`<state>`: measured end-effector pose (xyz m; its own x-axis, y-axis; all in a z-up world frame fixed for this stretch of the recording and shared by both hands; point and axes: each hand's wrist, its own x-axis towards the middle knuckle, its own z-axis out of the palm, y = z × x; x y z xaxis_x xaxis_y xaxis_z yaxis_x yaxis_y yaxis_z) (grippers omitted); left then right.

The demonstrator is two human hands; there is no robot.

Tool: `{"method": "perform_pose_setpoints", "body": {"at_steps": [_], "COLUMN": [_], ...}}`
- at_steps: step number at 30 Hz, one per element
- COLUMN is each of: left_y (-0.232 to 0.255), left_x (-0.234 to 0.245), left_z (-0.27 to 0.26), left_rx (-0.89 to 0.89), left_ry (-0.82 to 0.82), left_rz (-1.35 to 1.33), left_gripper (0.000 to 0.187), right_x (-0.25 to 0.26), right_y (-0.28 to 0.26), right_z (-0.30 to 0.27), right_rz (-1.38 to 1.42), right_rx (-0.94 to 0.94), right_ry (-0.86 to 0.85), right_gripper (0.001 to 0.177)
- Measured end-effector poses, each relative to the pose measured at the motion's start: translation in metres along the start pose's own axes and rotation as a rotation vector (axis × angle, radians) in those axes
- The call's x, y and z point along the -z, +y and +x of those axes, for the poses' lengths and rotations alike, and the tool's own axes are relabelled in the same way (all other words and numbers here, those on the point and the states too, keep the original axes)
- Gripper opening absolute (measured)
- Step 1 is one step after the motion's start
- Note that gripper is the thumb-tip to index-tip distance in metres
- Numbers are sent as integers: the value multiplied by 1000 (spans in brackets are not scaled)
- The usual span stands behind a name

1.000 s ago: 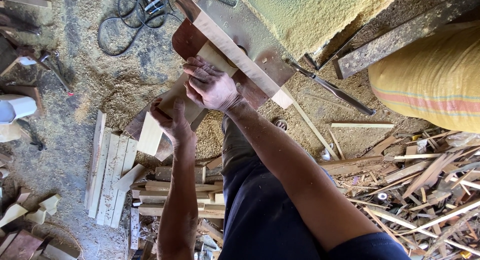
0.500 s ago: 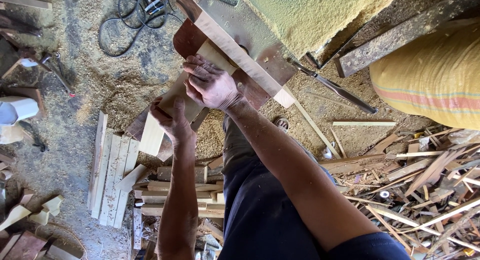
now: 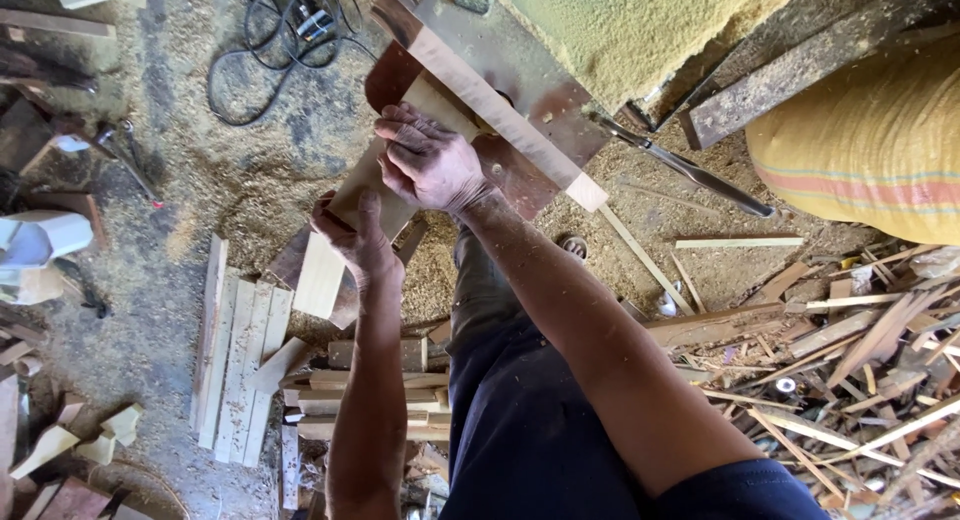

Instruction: The person shapes several small wooden boards by pressing them against a stationary rotary cutter at a workstation in a workshop.

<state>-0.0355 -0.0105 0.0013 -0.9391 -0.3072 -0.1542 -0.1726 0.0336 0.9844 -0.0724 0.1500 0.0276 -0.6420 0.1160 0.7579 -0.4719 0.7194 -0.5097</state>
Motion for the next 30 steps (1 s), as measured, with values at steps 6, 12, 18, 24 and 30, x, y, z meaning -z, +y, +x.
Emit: {"method": "perform_pose_setpoints", "body": {"at_steps": [6, 12, 18, 24, 30], "left_y": [6, -35, 24, 9, 20], "left_x": [6, 98, 173, 187, 165], "left_z": [34, 33, -105, -212, -255], "left_rx": [-20, 162, 618, 742, 710], "left_ry": [91, 274, 250, -61, -404], "left_rz": [-61, -170, -362, -789, -1077], "left_gripper": [57, 62, 76, 40, 43], "right_x": [-46, -34, 58, 131, 200], "right_y": [6, -107, -196, -213, -278], "right_z": [18, -34, -90, -83, -12], "right_rz": [-54, 135, 547, 859, 1014], "right_rx": [84, 243, 10, -161, 26], "right_ry": [-19, -320, -357, -405, -429], "right_gripper": [21, 24, 44, 30, 27]}}
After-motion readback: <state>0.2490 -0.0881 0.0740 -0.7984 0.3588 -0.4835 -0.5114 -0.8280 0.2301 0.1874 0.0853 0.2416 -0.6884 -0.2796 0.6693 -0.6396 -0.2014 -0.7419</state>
